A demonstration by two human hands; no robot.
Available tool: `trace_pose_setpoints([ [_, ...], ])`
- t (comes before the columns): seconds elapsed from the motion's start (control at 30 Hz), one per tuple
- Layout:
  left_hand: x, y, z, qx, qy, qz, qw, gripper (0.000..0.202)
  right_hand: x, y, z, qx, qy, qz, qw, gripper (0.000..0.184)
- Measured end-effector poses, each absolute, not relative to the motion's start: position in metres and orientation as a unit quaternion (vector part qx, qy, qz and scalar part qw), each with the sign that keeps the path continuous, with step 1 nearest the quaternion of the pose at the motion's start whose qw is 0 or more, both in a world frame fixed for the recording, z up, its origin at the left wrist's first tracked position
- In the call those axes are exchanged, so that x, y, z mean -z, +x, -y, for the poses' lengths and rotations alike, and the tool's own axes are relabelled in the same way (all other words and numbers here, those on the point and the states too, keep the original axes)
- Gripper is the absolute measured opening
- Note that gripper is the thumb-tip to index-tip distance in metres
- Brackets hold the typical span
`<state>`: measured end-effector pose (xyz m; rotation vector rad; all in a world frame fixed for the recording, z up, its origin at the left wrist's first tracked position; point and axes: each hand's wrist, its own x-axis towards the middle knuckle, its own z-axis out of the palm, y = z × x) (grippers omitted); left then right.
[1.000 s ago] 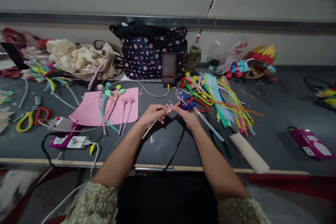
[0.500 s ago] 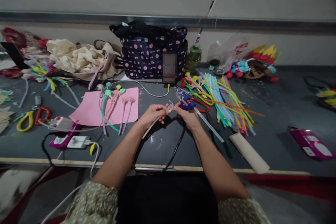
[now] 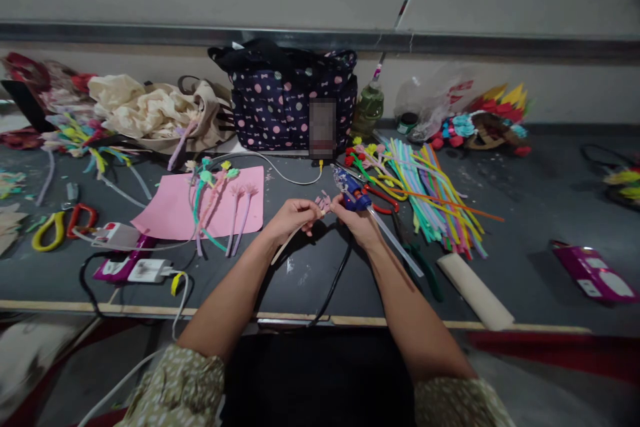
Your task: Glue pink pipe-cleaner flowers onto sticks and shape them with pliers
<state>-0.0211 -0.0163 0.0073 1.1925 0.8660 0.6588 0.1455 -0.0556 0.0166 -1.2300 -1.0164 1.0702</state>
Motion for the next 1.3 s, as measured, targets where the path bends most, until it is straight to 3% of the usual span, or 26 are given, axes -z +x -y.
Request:
trace_pose_setpoints([
  [0.23,-0.009,-0.021,0.017,-0.296,0.523,-0.390,0.698,0.010,-0.002,0.148,0.053,-0.430,-0.527,0.441,0.586,0.027],
  [0.5,-0.008,-0.021,0.016,-0.340,0.482,-0.367,0.719,0.033,-0.001,0.148,0.050,-0.450,-0.495,0.353,0.655,0.039],
  [0.87,-0.005,-0.022,0.013,-0.427,0.431,-0.336,0.720,0.038,-0.003,0.146,0.056,-0.445,-0.501,0.397,0.628,0.043],
  [1.3,0.001,-0.023,0.008,-0.511,0.378,-0.369,0.678,0.034,-0.002,0.133,0.068,-0.477,-0.534,0.468,0.518,0.037],
])
